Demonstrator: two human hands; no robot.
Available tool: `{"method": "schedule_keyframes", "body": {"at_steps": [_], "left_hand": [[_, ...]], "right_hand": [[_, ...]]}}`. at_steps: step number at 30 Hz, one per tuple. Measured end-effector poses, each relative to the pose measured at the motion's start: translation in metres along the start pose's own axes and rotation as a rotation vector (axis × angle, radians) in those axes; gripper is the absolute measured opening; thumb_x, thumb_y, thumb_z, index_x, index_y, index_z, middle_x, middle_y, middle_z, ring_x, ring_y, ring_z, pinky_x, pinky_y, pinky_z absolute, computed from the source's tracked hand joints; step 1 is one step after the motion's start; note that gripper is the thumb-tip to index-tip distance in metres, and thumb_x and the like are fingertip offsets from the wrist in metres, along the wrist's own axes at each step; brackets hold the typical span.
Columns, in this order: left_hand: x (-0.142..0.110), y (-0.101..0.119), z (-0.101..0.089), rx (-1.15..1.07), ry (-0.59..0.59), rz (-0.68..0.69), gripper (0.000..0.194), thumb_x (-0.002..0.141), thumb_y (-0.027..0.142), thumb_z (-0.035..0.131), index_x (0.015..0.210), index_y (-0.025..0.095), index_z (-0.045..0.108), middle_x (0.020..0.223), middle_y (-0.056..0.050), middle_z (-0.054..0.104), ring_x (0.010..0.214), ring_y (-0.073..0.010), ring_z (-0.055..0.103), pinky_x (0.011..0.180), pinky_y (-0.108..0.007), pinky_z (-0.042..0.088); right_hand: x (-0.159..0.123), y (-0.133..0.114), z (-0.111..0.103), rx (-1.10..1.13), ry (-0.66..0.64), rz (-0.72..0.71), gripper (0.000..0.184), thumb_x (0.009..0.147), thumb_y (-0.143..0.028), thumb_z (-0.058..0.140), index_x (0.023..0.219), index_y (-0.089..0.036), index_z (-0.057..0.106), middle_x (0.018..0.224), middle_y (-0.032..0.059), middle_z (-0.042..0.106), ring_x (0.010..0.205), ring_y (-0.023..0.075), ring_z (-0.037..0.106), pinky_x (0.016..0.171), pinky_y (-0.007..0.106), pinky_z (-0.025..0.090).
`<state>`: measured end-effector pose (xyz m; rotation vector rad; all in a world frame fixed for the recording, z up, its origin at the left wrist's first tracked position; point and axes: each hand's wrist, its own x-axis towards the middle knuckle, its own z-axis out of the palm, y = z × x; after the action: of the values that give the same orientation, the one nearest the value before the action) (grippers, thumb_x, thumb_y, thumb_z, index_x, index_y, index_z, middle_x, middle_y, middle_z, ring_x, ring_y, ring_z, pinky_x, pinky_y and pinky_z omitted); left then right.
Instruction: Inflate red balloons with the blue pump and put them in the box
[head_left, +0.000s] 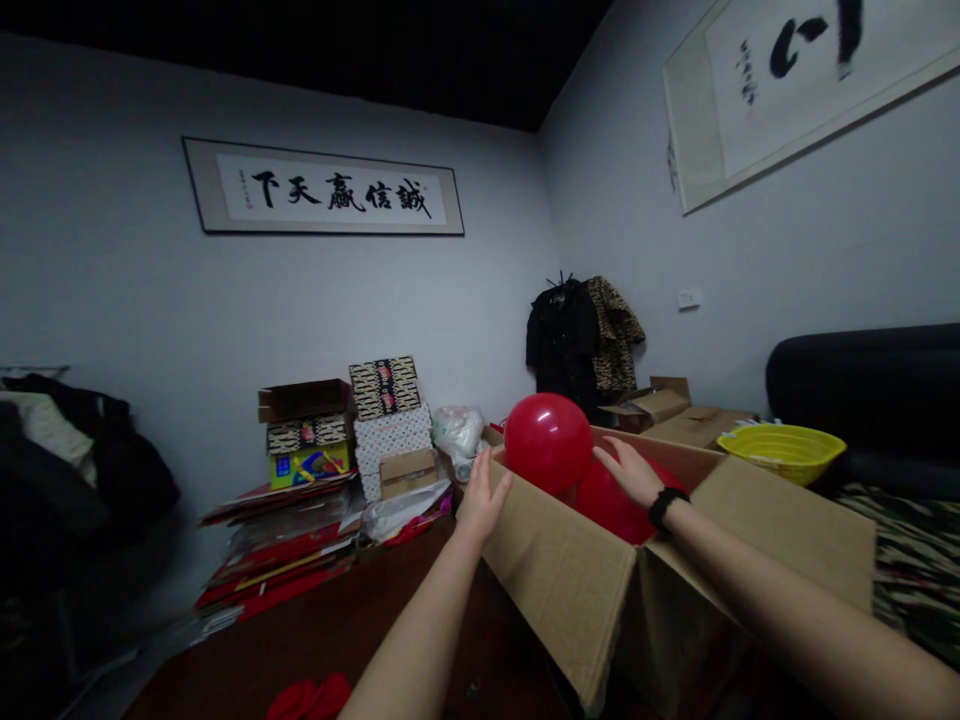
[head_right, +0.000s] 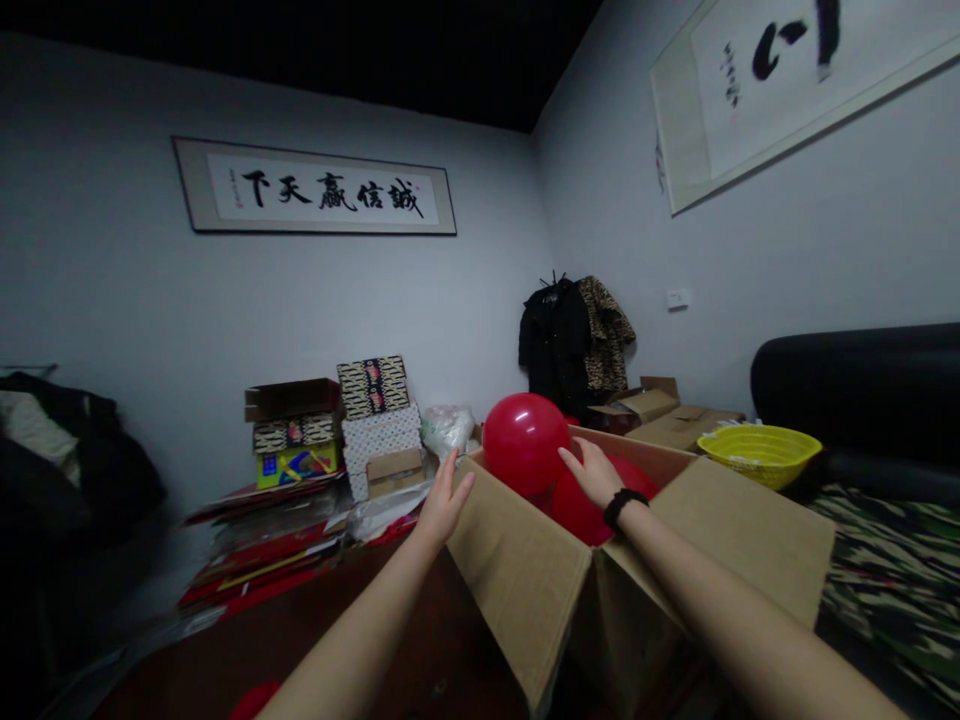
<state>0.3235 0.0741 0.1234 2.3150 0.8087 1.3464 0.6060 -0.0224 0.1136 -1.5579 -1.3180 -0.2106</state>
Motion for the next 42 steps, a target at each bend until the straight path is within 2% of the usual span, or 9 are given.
{"method": "schedule_keyframes", "body": {"at_steps": [6, 10, 14, 19, 25, 28, 32, 36, 42], "left_hand": [[-0.017, -0.001, -0.022, 0.039, -0.035, 0.028, 0.067, 0.085, 0.049, 0.044, 0.142, 0.017, 0.030, 0.149, -0.015, 0.031, 0.138, -0.0243, 0.025, 0.112, -0.044, 0.020], [-0.047, -0.003, -0.045, 0.097, -0.122, 0.044, 0.069, 0.085, 0.050, 0.045, 0.143, 0.016, 0.028, 0.151, -0.015, 0.028, 0.138, -0.0247, 0.024, 0.112, -0.044, 0.020], [-0.098, -0.014, -0.072, 0.149, -0.224, 0.023, 0.070, 0.085, 0.050, 0.045, 0.144, 0.018, 0.027, 0.152, -0.013, 0.026, 0.139, -0.0245, 0.022, 0.113, -0.044, 0.020], [-0.184, -0.038, -0.104, 0.209, -0.286, -0.105, 0.069, 0.085, 0.049, 0.045, 0.145, 0.024, 0.025, 0.152, -0.011, 0.026, 0.139, -0.0254, 0.022, 0.112, -0.048, 0.020], [-0.295, -0.063, -0.140, 0.397, -0.355, -0.373, 0.064, 0.085, 0.046, 0.045, 0.144, 0.025, 0.029, 0.152, -0.009, 0.025, 0.139, -0.0257, 0.023, 0.112, -0.053, 0.013], [-0.347, -0.079, -0.158, 0.529, -0.367, -0.535, 0.059, 0.086, 0.041, 0.043, 0.141, 0.023, 0.036, 0.152, -0.009, 0.026, 0.139, -0.0245, 0.022, 0.112, -0.051, 0.015], [-0.404, -0.101, -0.177, 0.688, -0.323, -0.633, 0.054, 0.084, 0.035, 0.045, 0.137, 0.021, 0.044, 0.150, -0.010, 0.030, 0.138, -0.0258, 0.025, 0.112, -0.050, 0.017], [-0.439, -0.119, -0.184, 0.818, -0.217, -0.606, 0.051, 0.084, 0.028, 0.045, 0.135, 0.022, 0.046, 0.149, -0.010, 0.033, 0.136, -0.0265, 0.029, 0.110, -0.052, 0.021], [-0.463, -0.138, -0.180, 0.920, -0.064, -0.515, 0.047, 0.086, 0.022, 0.042, 0.132, 0.022, 0.048, 0.145, -0.011, 0.040, 0.133, -0.0260, 0.036, 0.108, -0.052, 0.028]], "right_hand": [[-0.012, -0.040, 0.012, 0.018, -0.055, -0.083, 0.058, 0.087, -0.059, 0.039, 0.124, -0.015, 0.048, 0.127, 0.0164, 0.055, 0.120, 0.0269, 0.049, 0.103, 0.049, 0.038], [-0.030, -0.074, 0.021, 0.040, -0.128, -0.176, 0.057, 0.087, -0.058, 0.040, 0.126, -0.016, 0.046, 0.129, 0.0155, 0.052, 0.121, 0.0257, 0.048, 0.104, 0.048, 0.037], [-0.057, -0.109, 0.031, 0.080, -0.234, -0.282, 0.052, 0.087, -0.054, 0.044, 0.129, -0.022, 0.043, 0.133, 0.0114, 0.049, 0.124, 0.0236, 0.045, 0.106, 0.046, 0.037], [-0.102, -0.147, 0.055, 0.121, -0.392, -0.320, 0.057, 0.087, -0.054, 0.045, 0.133, -0.022, 0.038, 0.139, 0.0104, 0.044, 0.128, 0.0223, 0.041, 0.109, 0.044, 0.033], [-0.179, -0.172, 0.106, 0.164, -0.599, -0.287, 0.059, 0.087, -0.054, 0.041, 0.132, -0.017, 0.040, 0.138, 0.0129, 0.045, 0.128, 0.0217, 0.041, 0.111, 0.042, 0.031], [-0.229, -0.177, 0.141, 0.124, -0.784, -0.182, 0.064, 0.086, -0.056, 0.039, 0.135, -0.016, 0.036, 0.143, 0.0122, 0.040, 0.132, 0.0205, 0.036, 0.112, 0.039, 0.027], [-0.292, -0.184, 0.189, -0.151, -0.932, -0.140, 0.063, 0.085, -0.055, 0.038, 0.136, -0.019, 0.038, 0.142, 0.0073, 0.042, 0.135, 0.0225, 0.031, 0.113, 0.045, 0.022], [-0.332, -0.192, 0.229, -0.275, -0.940, -0.094, 0.063, 0.082, -0.047, 0.042, 0.134, -0.013, 0.041, 0.141, 0.0116, 0.043, 0.136, 0.0307, 0.027, 0.110, 0.058, 0.014], [-0.349, -0.204, 0.263, -0.425, -0.873, -0.030, 0.064, 0.079, -0.025, 0.045, 0.139, -0.009, 0.031, 0.139, 0.0144, 0.045, 0.135, 0.0327, 0.029, 0.107, 0.062, 0.011]]}}
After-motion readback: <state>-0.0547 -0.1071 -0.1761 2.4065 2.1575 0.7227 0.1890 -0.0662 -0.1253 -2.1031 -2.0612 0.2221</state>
